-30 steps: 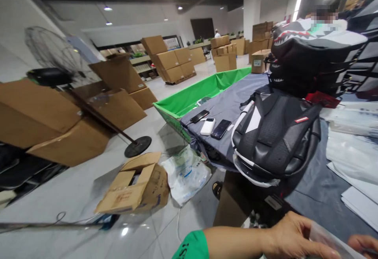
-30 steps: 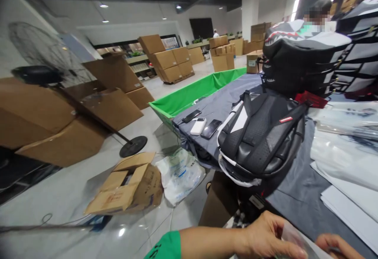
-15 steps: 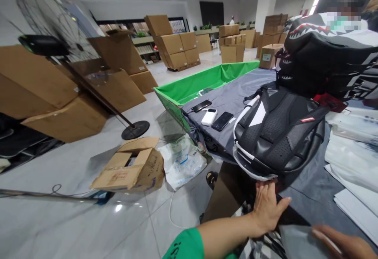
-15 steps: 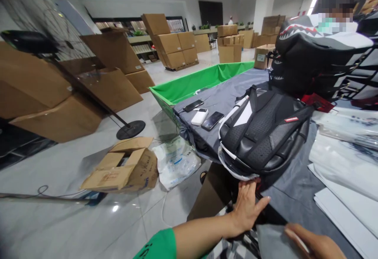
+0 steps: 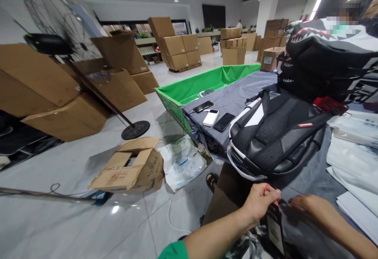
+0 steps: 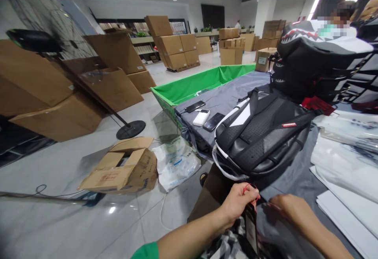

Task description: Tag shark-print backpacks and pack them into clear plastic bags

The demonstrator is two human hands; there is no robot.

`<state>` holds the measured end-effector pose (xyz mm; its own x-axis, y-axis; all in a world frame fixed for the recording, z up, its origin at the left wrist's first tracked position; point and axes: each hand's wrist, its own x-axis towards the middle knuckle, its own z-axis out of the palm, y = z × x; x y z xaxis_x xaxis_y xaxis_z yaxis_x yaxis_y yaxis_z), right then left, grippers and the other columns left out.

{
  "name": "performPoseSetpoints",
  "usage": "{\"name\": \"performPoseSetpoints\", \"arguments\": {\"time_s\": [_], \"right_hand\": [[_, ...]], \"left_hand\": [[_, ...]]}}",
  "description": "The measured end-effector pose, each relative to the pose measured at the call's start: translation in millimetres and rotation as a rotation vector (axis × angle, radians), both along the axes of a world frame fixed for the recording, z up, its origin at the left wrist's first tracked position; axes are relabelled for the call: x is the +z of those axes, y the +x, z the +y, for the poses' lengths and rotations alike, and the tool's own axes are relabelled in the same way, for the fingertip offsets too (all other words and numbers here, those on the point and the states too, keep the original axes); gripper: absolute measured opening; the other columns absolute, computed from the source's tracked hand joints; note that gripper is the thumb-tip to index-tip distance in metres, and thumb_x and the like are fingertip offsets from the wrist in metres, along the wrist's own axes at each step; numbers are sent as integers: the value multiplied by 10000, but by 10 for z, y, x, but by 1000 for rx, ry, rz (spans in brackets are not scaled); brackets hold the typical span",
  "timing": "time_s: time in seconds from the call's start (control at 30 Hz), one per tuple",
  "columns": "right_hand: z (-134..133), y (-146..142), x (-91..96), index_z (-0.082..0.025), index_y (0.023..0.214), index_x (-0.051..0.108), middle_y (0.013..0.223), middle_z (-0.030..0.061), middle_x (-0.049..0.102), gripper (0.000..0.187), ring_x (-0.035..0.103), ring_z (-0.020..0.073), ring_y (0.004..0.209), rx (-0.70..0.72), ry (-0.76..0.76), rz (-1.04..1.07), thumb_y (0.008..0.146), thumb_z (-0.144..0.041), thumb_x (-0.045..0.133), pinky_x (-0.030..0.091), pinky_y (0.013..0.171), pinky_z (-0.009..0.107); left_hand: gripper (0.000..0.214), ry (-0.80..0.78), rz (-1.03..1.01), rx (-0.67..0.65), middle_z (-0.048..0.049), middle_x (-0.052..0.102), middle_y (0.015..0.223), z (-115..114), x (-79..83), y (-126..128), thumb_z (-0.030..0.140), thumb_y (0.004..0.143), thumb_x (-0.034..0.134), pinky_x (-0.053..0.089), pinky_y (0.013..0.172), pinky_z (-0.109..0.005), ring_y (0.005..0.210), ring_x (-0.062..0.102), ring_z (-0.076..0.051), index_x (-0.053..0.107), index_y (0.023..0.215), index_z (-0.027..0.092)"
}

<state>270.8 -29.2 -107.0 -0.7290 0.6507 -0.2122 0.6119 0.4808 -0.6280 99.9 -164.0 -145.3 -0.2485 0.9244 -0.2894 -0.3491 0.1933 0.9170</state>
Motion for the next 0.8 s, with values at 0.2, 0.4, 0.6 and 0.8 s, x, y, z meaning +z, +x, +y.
{"name": "performPoseSetpoints", "arguments": {"time_s": [0.2,0.4,0.6,0.8], "right_hand": [[43,-450,-127,-162,616,663,609,59,620,766,523,190,596,-74,-262,217,685,-914,536,454,571,298],[-102,-506,-125,-169,678,680,631,36,636,559,561,206,622,-133,-185,241,637,-726,716,476,586,298],[-126,-544,-165,-179,676,680,580,-2,593,388,497,158,538,-79,-82,242,684,-564,630,398,485,249],[-48,-551,-127,-173,625,657,556,1,560,368,484,161,532,-36,-95,198,679,-532,597,406,488,257]], "left_hand": [[211,32,933,-80,-44,739,787,-95,-188,269,361,942,656,487,716,-267,725,680,-186,689,900,157],[105,268,1372,-151,-84,732,793,-139,-418,266,240,889,687,523,783,-340,735,694,-213,686,889,135],[463,28,30,495,-87,710,995,-246,-321,134,522,747,824,508,888,-353,953,663,-233,644,986,168],[669,0,-706,511,-104,757,887,119,-213,171,476,372,1006,510,857,-390,795,682,-238,732,867,120]]}}
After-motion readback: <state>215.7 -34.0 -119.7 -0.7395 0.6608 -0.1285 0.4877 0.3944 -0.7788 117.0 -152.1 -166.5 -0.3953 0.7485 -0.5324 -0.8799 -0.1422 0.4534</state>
